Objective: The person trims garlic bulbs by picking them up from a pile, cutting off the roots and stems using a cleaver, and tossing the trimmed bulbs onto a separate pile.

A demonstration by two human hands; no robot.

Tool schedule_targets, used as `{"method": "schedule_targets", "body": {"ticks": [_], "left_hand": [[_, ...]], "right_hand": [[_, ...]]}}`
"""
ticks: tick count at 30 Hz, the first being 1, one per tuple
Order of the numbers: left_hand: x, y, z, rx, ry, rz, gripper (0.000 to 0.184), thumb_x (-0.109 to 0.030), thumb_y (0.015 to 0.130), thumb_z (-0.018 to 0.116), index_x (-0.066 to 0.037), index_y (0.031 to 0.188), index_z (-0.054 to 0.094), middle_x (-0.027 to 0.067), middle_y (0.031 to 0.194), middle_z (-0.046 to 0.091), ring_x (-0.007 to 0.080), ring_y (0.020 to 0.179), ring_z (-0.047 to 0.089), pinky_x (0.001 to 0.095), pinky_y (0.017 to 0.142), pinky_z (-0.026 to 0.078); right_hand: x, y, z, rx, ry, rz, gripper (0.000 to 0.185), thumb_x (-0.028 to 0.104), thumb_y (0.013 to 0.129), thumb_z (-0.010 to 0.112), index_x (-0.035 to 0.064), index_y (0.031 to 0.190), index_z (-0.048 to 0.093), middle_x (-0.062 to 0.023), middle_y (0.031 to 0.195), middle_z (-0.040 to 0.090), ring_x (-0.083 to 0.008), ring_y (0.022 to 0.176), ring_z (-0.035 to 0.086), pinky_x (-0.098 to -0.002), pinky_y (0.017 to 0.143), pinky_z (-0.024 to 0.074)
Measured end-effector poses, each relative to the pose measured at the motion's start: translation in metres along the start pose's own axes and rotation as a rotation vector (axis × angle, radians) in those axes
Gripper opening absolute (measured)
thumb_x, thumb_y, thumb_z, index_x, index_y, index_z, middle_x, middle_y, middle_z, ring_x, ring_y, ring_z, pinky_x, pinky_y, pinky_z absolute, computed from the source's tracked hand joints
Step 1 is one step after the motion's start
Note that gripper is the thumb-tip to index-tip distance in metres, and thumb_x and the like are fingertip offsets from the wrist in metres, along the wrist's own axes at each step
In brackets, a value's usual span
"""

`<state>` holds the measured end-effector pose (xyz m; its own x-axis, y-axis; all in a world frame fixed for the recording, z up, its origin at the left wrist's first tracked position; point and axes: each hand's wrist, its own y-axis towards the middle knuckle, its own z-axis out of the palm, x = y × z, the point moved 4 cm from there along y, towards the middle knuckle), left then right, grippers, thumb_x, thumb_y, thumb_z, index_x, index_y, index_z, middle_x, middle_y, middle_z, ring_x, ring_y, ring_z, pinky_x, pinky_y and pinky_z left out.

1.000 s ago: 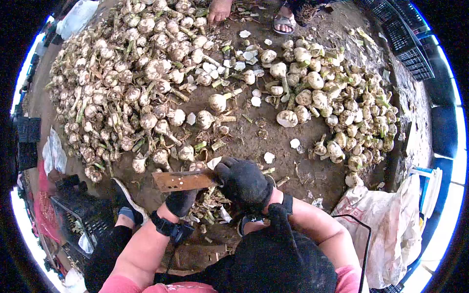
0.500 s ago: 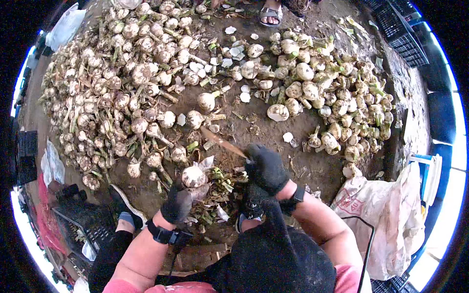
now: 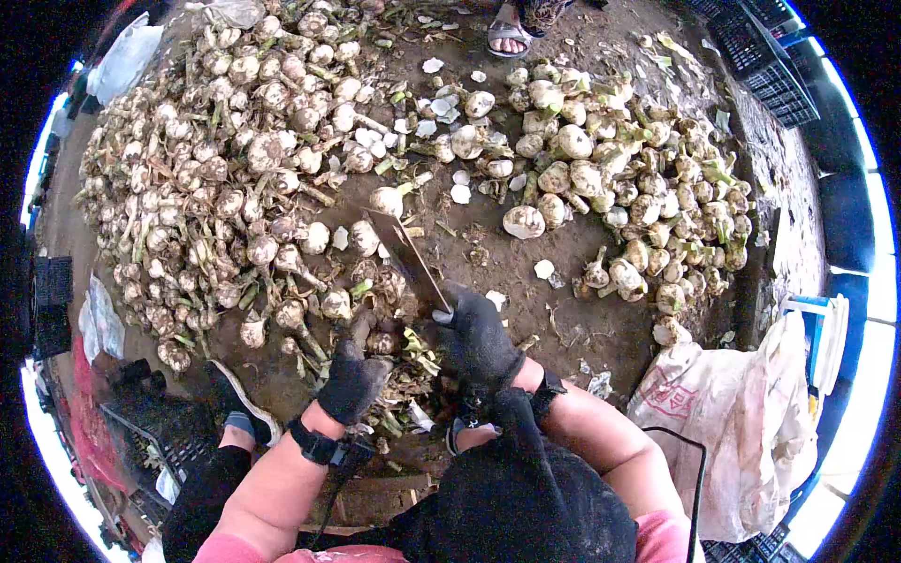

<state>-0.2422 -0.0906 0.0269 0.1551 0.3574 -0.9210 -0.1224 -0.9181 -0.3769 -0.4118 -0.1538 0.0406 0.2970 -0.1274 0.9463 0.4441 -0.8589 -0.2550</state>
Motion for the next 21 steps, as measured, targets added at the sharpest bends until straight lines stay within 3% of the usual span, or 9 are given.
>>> {"method": "schedule_targets", "body": {"ticks": [2,5,7,11,13,16,18,20,21], "left_hand": [[-0.003,0.002,0.003,-0.015,0.145,0.05,0.065,0.003,0.07,0.052,0.003,0.133,0.037,0.0141,0.119,0.054,0.0218,0.109,0.053,0.0319,0.097,0.039],[-0.016,-0.001,0.006,-0.036,-0.249,-0.202,0.041,0.005,0.072,0.054,-0.005,0.111,0.048,0.0069,0.101,0.058,0.0149,0.092,0.056,0.0273,0.082,0.046],[-0.028,-0.001,0.007,-0.088,-0.572,-0.144,0.028,0.006,0.077,0.055,-0.01,0.098,0.046,0.0027,0.094,0.056,0.0116,0.083,0.056,0.0276,0.073,0.048],[0.009,0.009,-0.007,-0.073,0.341,0.186,0.035,0.006,0.079,0.053,-0.006,0.11,0.044,0.01,0.109,0.055,0.0199,0.097,0.057,0.0311,0.084,0.048],[-0.007,-0.001,0.012,-0.07,0.286,0.281,0.067,0.004,0.077,0.057,-0.003,0.138,0.03,0.0186,0.124,0.049,0.0276,0.112,0.053,0.037,0.095,0.042],[-0.018,-0.005,0.037,0.166,0.075,0.176,0.07,-0.005,0.078,0.059,0.003,0.139,0.025,0.0225,0.13,0.045,0.0298,0.118,0.049,0.0384,0.101,0.037],[-0.014,-0.007,0.001,-0.026,0.118,-0.158,0.062,-0.014,0.081,0.062,0.003,0.133,0.034,0.0217,0.123,0.051,0.0309,0.113,0.052,0.0394,0.098,0.039],[0.024,-0.005,-0.047,-0.419,0.455,0.033,0.059,-0.02,0.082,0.064,0.002,0.13,0.038,0.0212,0.119,0.054,0.0317,0.11,0.053,0.0397,0.096,0.041],[0.047,-0.004,-0.067,-0.607,0.707,0.148,0.059,-0.022,0.082,0.065,0.001,0.13,0.038,0.0209,0.118,0.054,0.0317,0.108,0.054,0.0396,0.095,0.041]], "right_hand": [[-0.001,0.003,-0.011,-0.063,-0.093,0.068,0.017,0.006,0.077,0.065,0.0045,0.093,0.059,-0.0034,0.072,0.062,-0.0113,0.064,0.051,-0.0322,0.057,0.0438],[0.008,-0.005,-0.008,0.129,-0.227,-0.034,0.017,0.011,0.076,0.066,0.0062,0.09,0.059,-0.0084,0.069,0.059,-0.0155,0.06,0.051,-0.0336,0.056,0.0438],[-0.034,-0.02,-0.016,0.111,-0.318,-0.096,0.015,0.013,0.076,0.066,0.0071,0.087,0.058,-0.012,0.067,0.056,-0.0199,0.059,0.051,-0.0353,0.057,0.0439],[-0.045,-0.031,-0.022,0.064,-0.253,0.157,0.023,0.007,0.079,0.059,0.0026,0.101,0.061,-0.0071,0.079,0.064,-0.0166,0.065,0.059,-0.0327,0.059,0.046],[-0.018,-0.023,-0.002,-0.08,0.315,-0.039,0.032,0.01,0.084,0.058,0.0015,0.115,0.056,-0.0041,0.094,0.063,-0.0162,0.075,0.06,-0.0296,0.064,0.0487],[-0.01,-0.018,-0.004,0.118,0.361,0.19,0.03,0.009,0.086,0.06,0.0042,0.115,0.054,0.0001,0.093,0.061,-0.0123,0.083,0.056,-0.0267,0.071,0.0485],[-0.023,-0.02,-0.048,-0.136,0.293,0.209,0.019,0.006,0.085,0.056,0.004,0.104,0.057,0.0008,0.083,0.06,-0.0107,0.074,0.055,-0.0257,0.065,0.0464],[-0.027,-0.016,-0.105,-0.514,-0.19,0.116,0.012,0.006,0.084,0.051,0.0042,0.093,0.059,-0.0007,0.075,0.058,-0.0127,0.064,0.054,-0.0264,0.058,0.0451],[-0.007,-0.021,-0.135,-0.694,-0.309,0.153,0.015,0.004,0.082,0.051,0.0033,0.095,0.059,-0.005,0.085,0.062,-0.0151,0.076,0.058,-0.0275,0.067,0.0469]]}}
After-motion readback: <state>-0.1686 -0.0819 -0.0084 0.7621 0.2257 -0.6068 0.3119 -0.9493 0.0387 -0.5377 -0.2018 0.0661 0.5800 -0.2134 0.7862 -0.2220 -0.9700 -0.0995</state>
